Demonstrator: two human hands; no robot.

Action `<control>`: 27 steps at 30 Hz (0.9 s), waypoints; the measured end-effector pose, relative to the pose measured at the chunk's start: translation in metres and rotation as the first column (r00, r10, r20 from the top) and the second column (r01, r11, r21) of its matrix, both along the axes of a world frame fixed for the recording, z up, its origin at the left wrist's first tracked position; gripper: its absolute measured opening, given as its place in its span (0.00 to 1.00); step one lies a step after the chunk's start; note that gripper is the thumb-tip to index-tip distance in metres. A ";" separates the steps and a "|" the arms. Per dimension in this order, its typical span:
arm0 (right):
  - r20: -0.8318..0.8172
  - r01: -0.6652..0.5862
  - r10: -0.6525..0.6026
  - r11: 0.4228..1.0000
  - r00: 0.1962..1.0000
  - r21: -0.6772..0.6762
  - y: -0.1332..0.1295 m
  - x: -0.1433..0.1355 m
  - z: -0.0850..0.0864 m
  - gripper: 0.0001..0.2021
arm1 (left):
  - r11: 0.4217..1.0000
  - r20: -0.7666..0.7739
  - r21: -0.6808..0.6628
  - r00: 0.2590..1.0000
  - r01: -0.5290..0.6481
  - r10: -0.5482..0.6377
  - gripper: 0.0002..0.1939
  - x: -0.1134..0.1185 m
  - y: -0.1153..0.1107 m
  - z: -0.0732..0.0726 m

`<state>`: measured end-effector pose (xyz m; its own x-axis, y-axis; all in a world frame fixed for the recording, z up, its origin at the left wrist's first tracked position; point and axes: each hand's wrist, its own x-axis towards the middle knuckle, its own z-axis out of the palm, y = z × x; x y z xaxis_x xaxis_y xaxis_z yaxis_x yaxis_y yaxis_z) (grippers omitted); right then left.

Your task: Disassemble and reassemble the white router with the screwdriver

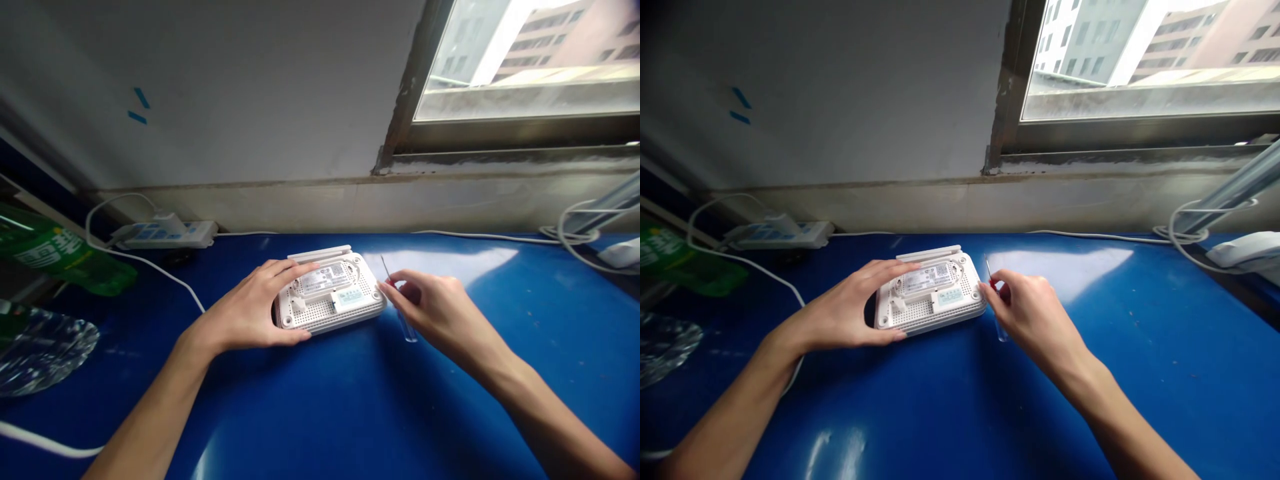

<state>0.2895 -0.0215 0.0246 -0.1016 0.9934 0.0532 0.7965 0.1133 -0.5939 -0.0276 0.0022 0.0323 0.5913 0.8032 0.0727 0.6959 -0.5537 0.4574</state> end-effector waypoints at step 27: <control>0.010 -0.401 0.403 0.910 0.915 0.101 0.002 0.015 -0.011 0.43 | 0.997 0.301 -0.058 0.953 0.049 -0.029 0.52 0.007 0.006 -0.019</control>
<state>0.3043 -0.0194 0.0134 -0.4901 0.8583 0.1521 0.6647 0.4809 -0.5718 -0.0211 0.0081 0.0130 0.5813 0.7887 0.2001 0.4999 -0.5401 0.6770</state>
